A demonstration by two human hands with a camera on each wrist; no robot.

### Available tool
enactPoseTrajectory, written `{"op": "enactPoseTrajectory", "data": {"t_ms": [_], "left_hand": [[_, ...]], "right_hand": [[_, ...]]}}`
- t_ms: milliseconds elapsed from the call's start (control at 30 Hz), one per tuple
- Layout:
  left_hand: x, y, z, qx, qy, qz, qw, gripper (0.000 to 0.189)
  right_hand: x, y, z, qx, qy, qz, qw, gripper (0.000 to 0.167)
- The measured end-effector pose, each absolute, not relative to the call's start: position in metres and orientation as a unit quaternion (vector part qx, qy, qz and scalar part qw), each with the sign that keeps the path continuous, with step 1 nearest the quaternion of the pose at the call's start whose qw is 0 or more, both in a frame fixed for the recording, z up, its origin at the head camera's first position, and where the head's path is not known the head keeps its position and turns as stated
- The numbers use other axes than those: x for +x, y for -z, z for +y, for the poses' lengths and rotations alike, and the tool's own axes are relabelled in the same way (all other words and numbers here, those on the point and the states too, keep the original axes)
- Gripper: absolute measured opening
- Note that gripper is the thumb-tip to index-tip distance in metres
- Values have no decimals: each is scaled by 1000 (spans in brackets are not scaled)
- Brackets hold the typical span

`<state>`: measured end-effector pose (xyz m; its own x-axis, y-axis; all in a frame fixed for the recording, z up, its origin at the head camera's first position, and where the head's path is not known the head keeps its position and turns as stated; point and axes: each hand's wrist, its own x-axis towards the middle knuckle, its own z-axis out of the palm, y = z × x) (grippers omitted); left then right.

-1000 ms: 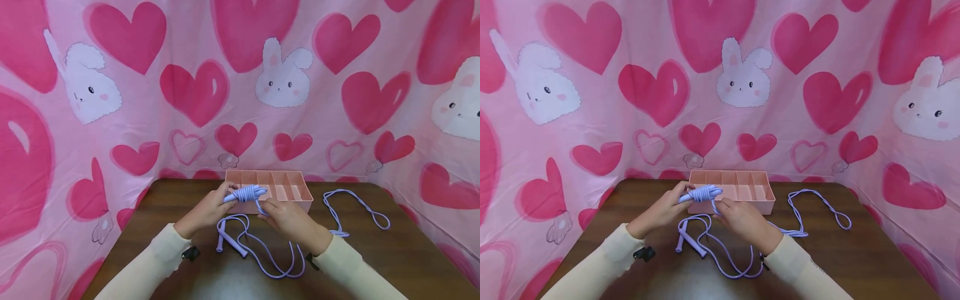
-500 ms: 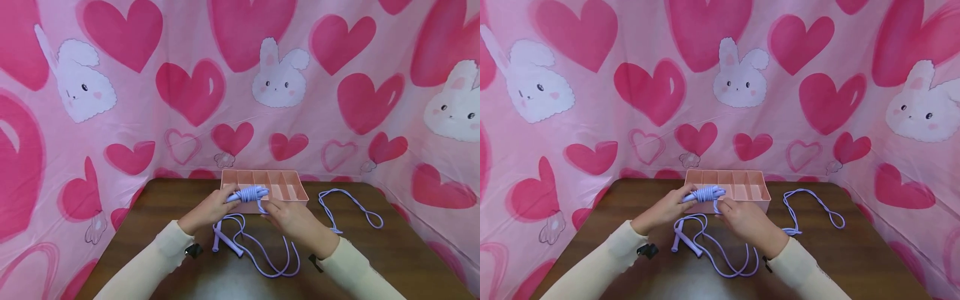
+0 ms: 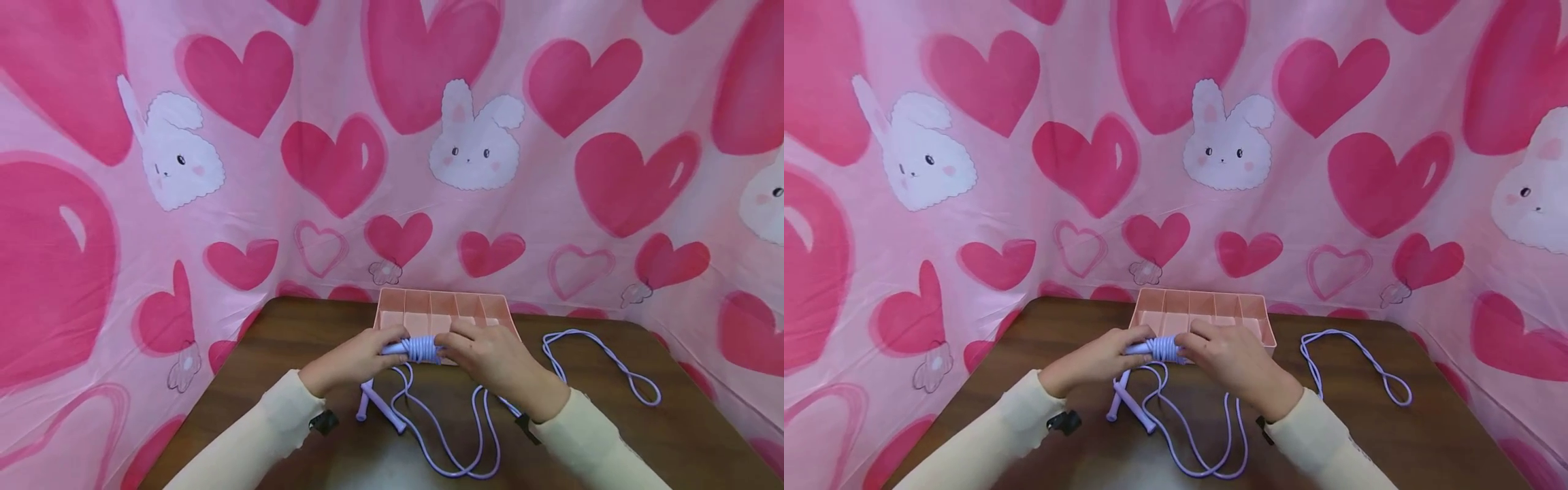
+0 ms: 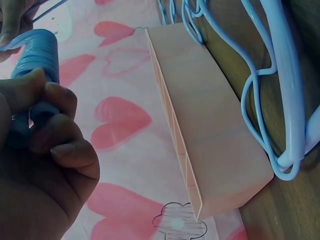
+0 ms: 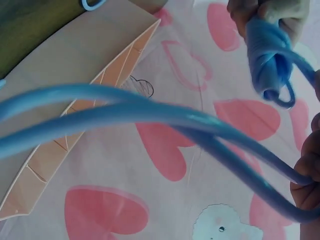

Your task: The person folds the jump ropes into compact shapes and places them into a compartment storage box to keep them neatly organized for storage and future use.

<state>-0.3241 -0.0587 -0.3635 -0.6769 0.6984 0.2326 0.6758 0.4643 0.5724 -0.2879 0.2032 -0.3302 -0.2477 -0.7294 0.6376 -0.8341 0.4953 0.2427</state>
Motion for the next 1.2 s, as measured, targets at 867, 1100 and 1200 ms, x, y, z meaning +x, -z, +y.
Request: {"op": "enactPoseTrajectory", "data": {"t_ms": [867,1100,1200], "left_hand": [[-319,364,-39,419,-341,841,26,27],[-320,360,-42,428,-388,815,40,25],[-320,360,-44,420,-402,812,53,24]], "right_hand": [[-318,333,237,523,-153,-771,329,19],[-318,336,234,506,-225,-780,291,26],[-321,345,232,500,-257,-778,280,28]]}}
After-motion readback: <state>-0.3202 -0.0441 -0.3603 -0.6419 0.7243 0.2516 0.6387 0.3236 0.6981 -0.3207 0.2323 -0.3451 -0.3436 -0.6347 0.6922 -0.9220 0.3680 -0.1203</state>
